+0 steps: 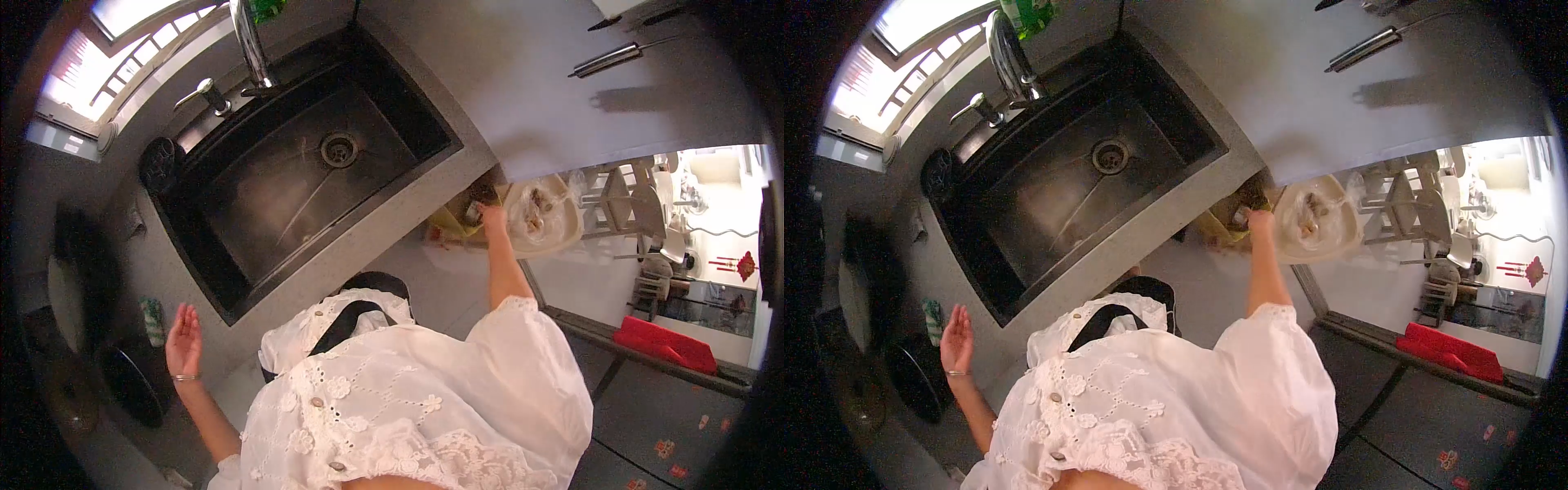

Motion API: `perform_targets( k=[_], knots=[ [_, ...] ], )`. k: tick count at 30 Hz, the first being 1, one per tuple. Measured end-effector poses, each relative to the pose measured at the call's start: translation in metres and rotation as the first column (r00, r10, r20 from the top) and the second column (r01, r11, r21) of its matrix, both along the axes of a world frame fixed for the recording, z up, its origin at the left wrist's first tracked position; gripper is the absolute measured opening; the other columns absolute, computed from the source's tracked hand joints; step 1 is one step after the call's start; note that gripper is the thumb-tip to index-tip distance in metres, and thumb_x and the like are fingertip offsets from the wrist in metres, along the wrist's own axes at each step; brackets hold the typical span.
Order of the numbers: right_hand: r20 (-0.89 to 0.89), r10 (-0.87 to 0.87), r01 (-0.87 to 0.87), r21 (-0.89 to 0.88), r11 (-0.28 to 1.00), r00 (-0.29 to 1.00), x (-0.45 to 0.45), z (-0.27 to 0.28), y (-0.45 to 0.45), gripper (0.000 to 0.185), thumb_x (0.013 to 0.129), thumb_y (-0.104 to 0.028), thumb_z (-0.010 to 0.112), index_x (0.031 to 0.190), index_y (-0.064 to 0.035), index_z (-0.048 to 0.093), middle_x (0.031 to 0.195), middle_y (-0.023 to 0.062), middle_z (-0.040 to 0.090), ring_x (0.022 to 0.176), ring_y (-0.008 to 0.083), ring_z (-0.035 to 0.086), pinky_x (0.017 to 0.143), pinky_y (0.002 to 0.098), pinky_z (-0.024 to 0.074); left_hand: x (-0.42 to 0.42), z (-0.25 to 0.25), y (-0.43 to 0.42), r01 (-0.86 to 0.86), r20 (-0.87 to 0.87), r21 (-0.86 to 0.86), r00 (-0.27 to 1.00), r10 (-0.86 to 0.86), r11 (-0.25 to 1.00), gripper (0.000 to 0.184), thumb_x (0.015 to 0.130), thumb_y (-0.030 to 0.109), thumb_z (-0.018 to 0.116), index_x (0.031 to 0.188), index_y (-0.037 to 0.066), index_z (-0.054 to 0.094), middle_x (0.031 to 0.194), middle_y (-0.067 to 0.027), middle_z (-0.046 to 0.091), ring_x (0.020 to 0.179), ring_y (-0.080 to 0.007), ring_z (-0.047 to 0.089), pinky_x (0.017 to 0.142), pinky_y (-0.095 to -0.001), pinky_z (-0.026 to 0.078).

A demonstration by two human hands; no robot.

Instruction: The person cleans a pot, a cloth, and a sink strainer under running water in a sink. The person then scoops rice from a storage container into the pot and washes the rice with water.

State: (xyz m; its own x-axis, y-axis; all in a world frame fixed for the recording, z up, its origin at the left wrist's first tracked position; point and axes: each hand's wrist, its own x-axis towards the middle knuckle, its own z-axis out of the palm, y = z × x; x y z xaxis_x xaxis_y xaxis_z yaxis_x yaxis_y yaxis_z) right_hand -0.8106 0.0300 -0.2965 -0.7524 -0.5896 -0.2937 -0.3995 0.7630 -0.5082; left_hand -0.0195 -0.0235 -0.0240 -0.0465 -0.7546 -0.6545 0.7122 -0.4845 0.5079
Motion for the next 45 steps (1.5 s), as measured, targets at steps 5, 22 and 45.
perform_targets(
  k=[5,22,45],
  knots=[
    [0.685,-0.288,0.536,-0.177,0.825,0.669,0.058,0.119,-0.026,0.021,0.084,-0.022,0.061,0.091,-0.0022,0.062,0.065,0.0058,0.057,0.051,0.0146,0.046,0.046,0.0304,0.0347,-0.005,0.004,0.005,-0.051,-0.007,0.031,0.999,0.051,0.998,0.035,0.090,0.007,0.045,0.123,-0.004,0.044,0.117,-0.0174,0.053,0.102,-0.0236,0.056,0.085,-0.0296,0.051],
    [0.677,-0.274,0.513,-0.178,0.840,0.683,0.072,0.154,-0.020,0.020,0.083,-0.020,0.063,0.080,-0.0031,0.054,0.057,0.0001,0.043,0.051,0.0079,0.042,0.042,0.0241,0.0280,-0.013,0.014,0.009,-0.061,0.051,0.005,0.997,0.061,0.998,0.037,0.090,0.007,0.045,0.125,-0.005,0.042,0.118,-0.0177,0.052,0.102,-0.0237,0.057,0.084,-0.0290,0.051],
    [0.415,-0.250,0.303,-0.064,0.951,0.874,0.070,0.151,-0.014,0.017,0.087,-0.022,0.058,0.083,-0.0058,0.057,0.061,0.0030,0.051,0.053,0.0083,0.044,0.042,0.0232,0.0304,-0.002,-0.003,-0.003,0.031,-0.018,-0.011,0.999,-0.031,0.999,0.039,0.092,0.009,0.042,0.129,-0.002,0.038,0.126,-0.0177,0.046,0.108,-0.0251,0.053,0.089,-0.0320,0.049]
  ],
)
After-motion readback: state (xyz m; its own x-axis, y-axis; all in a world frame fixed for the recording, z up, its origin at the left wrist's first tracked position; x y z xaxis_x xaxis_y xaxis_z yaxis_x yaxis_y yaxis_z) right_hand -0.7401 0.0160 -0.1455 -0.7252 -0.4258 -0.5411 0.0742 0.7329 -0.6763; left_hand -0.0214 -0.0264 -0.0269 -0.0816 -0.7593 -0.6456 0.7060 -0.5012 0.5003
